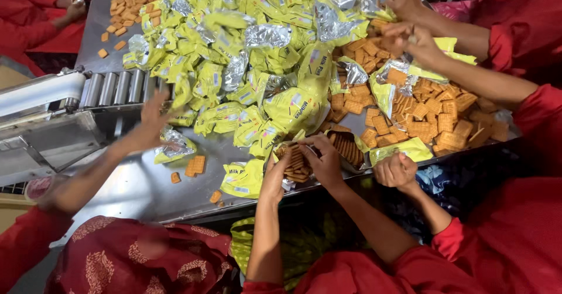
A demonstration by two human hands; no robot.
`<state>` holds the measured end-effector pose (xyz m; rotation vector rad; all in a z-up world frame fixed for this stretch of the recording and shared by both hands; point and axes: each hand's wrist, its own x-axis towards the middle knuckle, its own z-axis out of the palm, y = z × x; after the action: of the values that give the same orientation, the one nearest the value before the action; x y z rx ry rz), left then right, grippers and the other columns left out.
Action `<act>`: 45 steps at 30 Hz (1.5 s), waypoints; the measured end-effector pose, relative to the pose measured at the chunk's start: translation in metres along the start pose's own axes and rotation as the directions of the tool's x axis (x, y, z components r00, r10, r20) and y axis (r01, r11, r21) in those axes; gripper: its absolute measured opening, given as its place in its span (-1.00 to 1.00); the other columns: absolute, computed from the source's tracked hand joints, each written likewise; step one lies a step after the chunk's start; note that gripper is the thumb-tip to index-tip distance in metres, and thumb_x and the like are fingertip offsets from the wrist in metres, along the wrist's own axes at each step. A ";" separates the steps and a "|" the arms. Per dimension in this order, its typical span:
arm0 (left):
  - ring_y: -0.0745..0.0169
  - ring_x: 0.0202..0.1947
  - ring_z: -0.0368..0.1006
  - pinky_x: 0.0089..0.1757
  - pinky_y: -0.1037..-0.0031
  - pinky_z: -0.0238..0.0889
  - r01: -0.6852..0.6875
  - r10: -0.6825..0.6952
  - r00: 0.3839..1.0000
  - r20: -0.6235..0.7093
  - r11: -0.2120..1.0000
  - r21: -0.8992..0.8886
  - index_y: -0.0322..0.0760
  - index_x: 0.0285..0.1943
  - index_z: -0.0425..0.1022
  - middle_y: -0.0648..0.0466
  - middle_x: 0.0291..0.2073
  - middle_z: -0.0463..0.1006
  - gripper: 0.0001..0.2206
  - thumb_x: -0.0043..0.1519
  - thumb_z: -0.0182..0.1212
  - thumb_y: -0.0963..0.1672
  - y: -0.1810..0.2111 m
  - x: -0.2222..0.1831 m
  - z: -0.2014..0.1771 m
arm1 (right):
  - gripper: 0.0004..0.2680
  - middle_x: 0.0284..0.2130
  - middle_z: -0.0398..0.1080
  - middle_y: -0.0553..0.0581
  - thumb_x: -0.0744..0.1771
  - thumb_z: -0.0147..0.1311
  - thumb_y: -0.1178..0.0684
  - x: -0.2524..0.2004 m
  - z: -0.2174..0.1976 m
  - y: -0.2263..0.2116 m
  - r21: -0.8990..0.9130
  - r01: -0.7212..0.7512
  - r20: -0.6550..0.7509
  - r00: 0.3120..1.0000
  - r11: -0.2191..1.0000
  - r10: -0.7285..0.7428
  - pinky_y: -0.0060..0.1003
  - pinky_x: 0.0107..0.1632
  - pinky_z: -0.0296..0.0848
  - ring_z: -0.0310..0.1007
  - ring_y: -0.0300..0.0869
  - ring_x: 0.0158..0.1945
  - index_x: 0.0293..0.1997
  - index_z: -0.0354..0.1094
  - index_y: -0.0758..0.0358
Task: The person packages biscuits by hand at a table. They pick up loose biscuits and place them into yellow wrappers before returning them to the pile on the stainless steel table.
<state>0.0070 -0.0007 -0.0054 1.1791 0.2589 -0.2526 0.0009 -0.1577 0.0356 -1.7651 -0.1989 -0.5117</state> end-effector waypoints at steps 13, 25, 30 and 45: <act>0.25 -0.11 0.55 -0.09 0.41 0.43 -0.114 0.121 0.983 0.136 0.992 -0.059 -0.29 0.13 0.47 0.02 -0.10 0.62 -0.78 0.35 0.15 -0.13 0.015 -0.011 0.012 | -0.95 -0.26 0.41 0.00 0.38 0.08 0.17 -0.008 0.003 0.026 0.276 -0.220 0.021 0.975 0.936 0.223 -0.40 -0.14 0.47 0.46 -0.32 -0.24 -0.15 0.39 0.32; 0.22 -0.10 0.58 -0.08 0.40 0.46 -0.100 0.109 0.989 0.101 0.991 -0.084 -0.32 0.09 0.51 -0.02 -0.09 0.63 -0.78 0.31 0.11 -0.16 0.007 -0.004 0.008 | -0.96 -0.37 0.40 -0.05 0.38 0.11 0.19 -0.011 0.006 0.041 0.226 -0.257 0.001 0.965 0.940 0.264 -0.46 -0.19 0.38 0.36 -0.40 -0.28 -0.17 0.40 0.33; 0.20 -0.12 0.60 -0.10 0.39 0.47 -0.089 0.099 0.988 0.117 0.992 -0.088 -0.35 0.07 0.54 -0.03 -0.11 0.66 -0.77 0.31 0.10 -0.15 0.014 -0.010 0.011 | -0.96 -0.38 0.36 -0.11 0.40 0.08 0.17 -0.014 0.004 0.055 0.260 -0.263 0.030 0.964 0.929 0.264 -0.49 -0.22 0.34 0.32 -0.43 -0.30 -0.16 0.38 0.30; 0.23 -0.04 0.54 -0.01 0.40 0.40 -0.109 0.113 0.992 0.057 0.991 -0.074 -0.36 0.16 0.51 -0.03 -0.03 0.63 -0.70 0.33 0.15 -0.09 0.013 -0.005 0.009 | -0.99 -0.35 0.26 -0.15 0.42 0.01 0.16 -0.012 0.004 0.066 0.526 -0.339 0.067 0.931 0.780 0.360 -0.52 -0.25 0.18 0.17 -0.47 -0.32 -0.12 0.31 0.22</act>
<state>0.0067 -0.0039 0.0106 1.1103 0.1469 -0.1797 0.0176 -0.1694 -0.0280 -1.2028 0.0231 -0.1860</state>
